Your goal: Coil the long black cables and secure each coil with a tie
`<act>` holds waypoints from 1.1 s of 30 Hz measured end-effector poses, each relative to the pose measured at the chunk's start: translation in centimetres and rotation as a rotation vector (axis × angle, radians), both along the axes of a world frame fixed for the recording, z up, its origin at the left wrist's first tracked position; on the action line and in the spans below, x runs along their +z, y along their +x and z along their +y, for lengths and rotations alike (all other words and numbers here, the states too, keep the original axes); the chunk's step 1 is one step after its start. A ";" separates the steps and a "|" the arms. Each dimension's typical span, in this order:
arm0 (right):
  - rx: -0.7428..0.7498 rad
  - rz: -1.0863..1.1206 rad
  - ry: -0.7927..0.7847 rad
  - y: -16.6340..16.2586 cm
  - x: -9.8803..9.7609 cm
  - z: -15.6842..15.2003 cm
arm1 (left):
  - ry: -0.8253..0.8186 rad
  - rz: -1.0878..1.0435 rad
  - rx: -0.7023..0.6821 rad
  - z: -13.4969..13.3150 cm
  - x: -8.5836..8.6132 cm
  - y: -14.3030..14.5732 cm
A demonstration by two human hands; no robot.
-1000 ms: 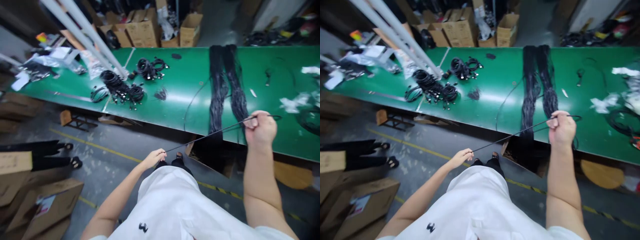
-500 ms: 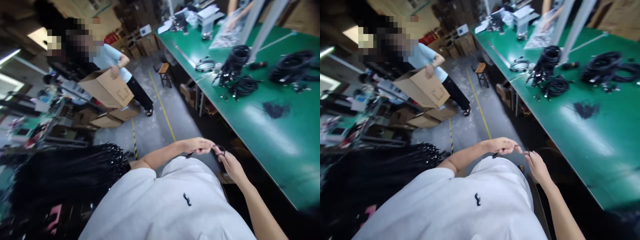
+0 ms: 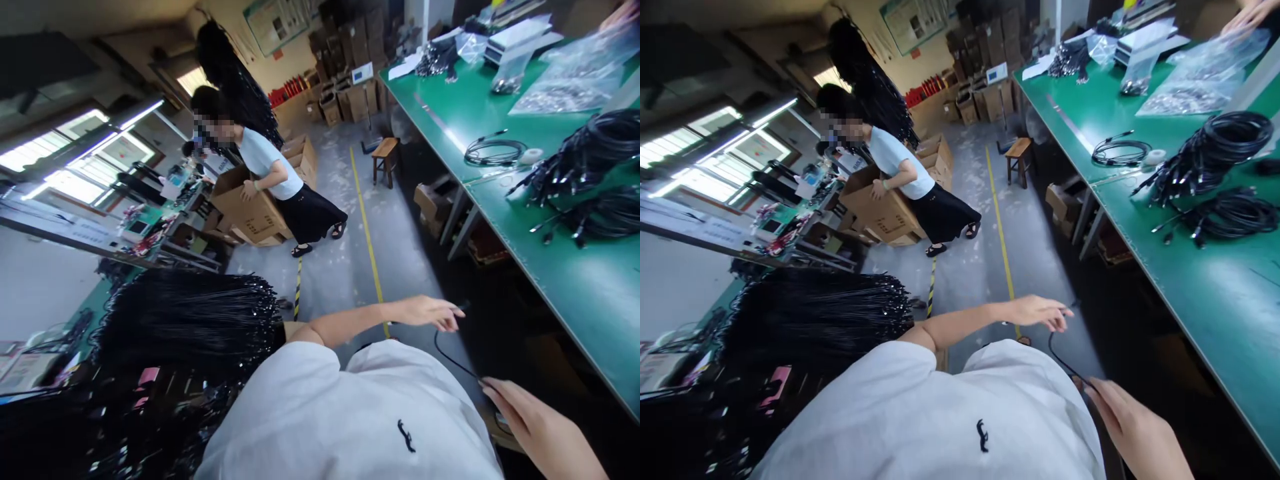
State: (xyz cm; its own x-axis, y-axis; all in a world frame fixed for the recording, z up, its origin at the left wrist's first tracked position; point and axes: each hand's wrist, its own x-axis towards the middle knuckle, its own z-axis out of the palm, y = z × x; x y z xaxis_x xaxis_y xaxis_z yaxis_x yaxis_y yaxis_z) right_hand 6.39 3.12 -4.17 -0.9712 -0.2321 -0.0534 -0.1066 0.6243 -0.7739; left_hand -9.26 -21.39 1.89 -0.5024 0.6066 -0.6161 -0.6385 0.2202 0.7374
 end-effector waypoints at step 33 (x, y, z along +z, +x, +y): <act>-0.464 -0.300 -0.406 -3.1 1.8 2.7 | 0.025 -0.422 0.250 -0.4 7.7 -1.1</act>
